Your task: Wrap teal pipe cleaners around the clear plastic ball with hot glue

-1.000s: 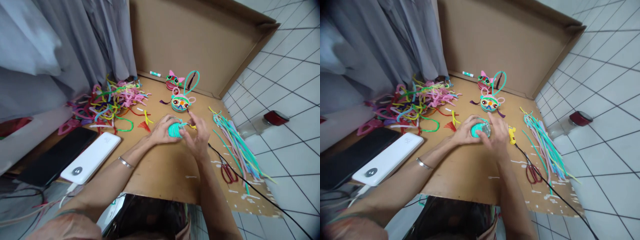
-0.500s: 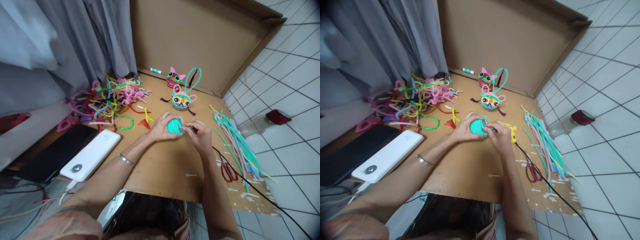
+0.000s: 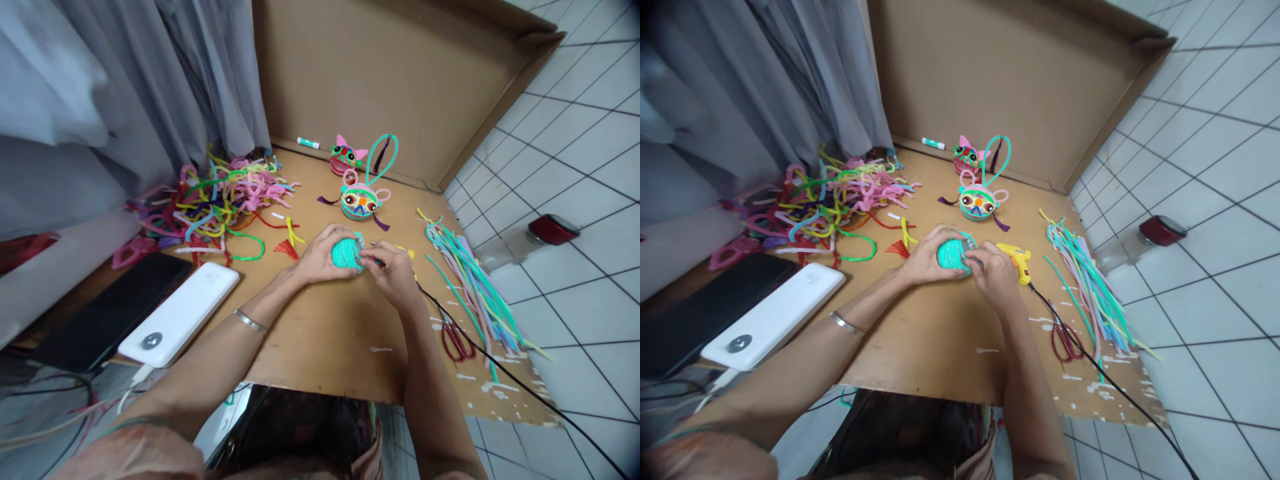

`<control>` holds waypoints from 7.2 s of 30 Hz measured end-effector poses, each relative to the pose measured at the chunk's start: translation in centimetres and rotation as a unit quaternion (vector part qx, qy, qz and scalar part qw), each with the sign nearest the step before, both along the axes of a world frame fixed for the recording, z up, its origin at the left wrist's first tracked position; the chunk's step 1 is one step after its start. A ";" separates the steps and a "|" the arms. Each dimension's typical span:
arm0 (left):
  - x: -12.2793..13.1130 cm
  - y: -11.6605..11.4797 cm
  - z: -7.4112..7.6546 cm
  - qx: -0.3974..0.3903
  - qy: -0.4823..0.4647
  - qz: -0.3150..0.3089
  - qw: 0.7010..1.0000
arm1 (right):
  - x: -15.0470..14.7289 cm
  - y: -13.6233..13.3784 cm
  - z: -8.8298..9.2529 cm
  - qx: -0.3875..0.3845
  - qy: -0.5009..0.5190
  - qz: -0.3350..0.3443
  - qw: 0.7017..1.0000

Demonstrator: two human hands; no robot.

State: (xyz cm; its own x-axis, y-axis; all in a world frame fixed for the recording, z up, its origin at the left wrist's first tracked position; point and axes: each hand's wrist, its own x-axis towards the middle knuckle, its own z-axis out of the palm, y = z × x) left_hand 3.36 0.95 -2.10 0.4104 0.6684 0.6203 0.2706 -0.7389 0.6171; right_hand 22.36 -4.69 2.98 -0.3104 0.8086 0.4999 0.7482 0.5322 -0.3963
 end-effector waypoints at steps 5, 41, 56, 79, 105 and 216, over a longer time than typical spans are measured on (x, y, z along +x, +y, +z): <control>0.0 0.0 0.0 0.008 -0.001 0.001 1.000 | -0.3 -0.1 0.2 0.006 0.005 0.013 1.000; -0.2 -0.1 0.1 0.006 -0.003 0.035 0.999 | -1.4 0.0 -1.0 0.073 -0.046 -0.007 0.996; -0.3 0.3 -0.2 0.024 0.003 -0.004 1.000 | -1.4 0.0 -1.1 0.066 -0.024 -0.012 0.997; -0.2 0.2 -0.2 0.009 -0.007 0.012 1.000 | -1.6 0.3 -1.7 0.065 0.022 -0.013 0.998; -0.4 0.2 -0.3 -0.001 -0.002 -0.003 1.000 | -1.6 0.3 -1.6 0.053 0.069 -0.020 0.996; -0.2 -0.3 0.2 -0.031 -0.019 0.000 0.999 | -1.2 0.1 -0.5 0.111 0.220 -0.098 0.964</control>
